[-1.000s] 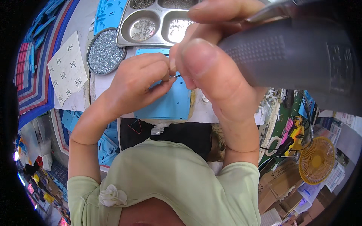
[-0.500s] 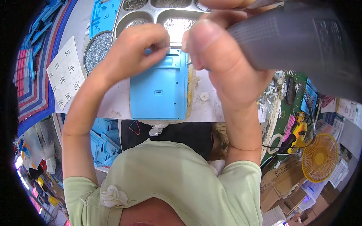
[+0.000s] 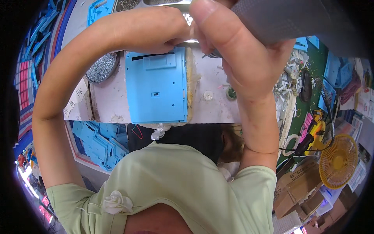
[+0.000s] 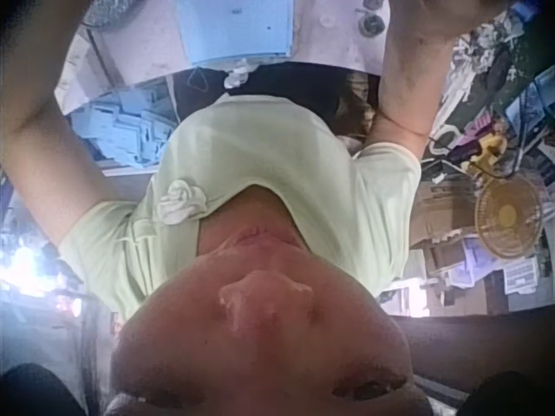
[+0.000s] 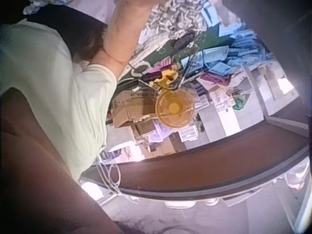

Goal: Soldering internal components and using an electric screwdriver to assemble a blue plastic electronic device housing.

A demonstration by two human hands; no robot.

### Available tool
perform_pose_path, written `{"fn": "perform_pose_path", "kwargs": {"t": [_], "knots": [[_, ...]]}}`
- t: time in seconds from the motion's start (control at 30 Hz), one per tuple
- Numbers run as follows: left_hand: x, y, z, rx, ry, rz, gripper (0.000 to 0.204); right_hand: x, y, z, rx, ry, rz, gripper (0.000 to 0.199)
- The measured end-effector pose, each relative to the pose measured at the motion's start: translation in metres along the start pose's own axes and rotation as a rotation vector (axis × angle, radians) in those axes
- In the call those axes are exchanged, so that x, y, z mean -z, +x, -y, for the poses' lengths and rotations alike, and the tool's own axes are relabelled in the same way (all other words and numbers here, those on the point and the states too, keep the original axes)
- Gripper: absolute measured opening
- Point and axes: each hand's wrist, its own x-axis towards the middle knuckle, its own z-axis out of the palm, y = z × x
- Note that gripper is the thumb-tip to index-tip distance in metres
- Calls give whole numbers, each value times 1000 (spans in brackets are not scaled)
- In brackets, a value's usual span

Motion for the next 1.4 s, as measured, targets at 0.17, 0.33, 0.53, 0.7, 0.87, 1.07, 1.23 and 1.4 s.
{"fn": "perform_pose_path", "kwargs": {"t": [0.17,0.33,0.53,0.7,0.87,1.07,1.23,1.4], "knots": [[5,12,-4,39,81,113,5,-8,-1,0,-17,5,-195,33],[10,20,-4,33,53,189,6,6,-1,3,-33,-5,-10,30],[20,31,14,76,-98,286,7,8,-1,1,6,-22,5,34],[14,-3,30,185,-513,108,8,7,-8,0,-7,43,-28,38],[-59,-80,-48,-11,-599,-739,21,-7,-26,25,-57,310,50,41],[-112,-98,-108,106,-823,-923,24,-45,-47,42,-168,261,108,39],[-118,-101,-107,63,-785,-901,25,-62,-47,42,-264,196,84,37],[-109,-104,-100,-3,-656,-857,23,-65,-45,38,-295,197,115,34]]}}
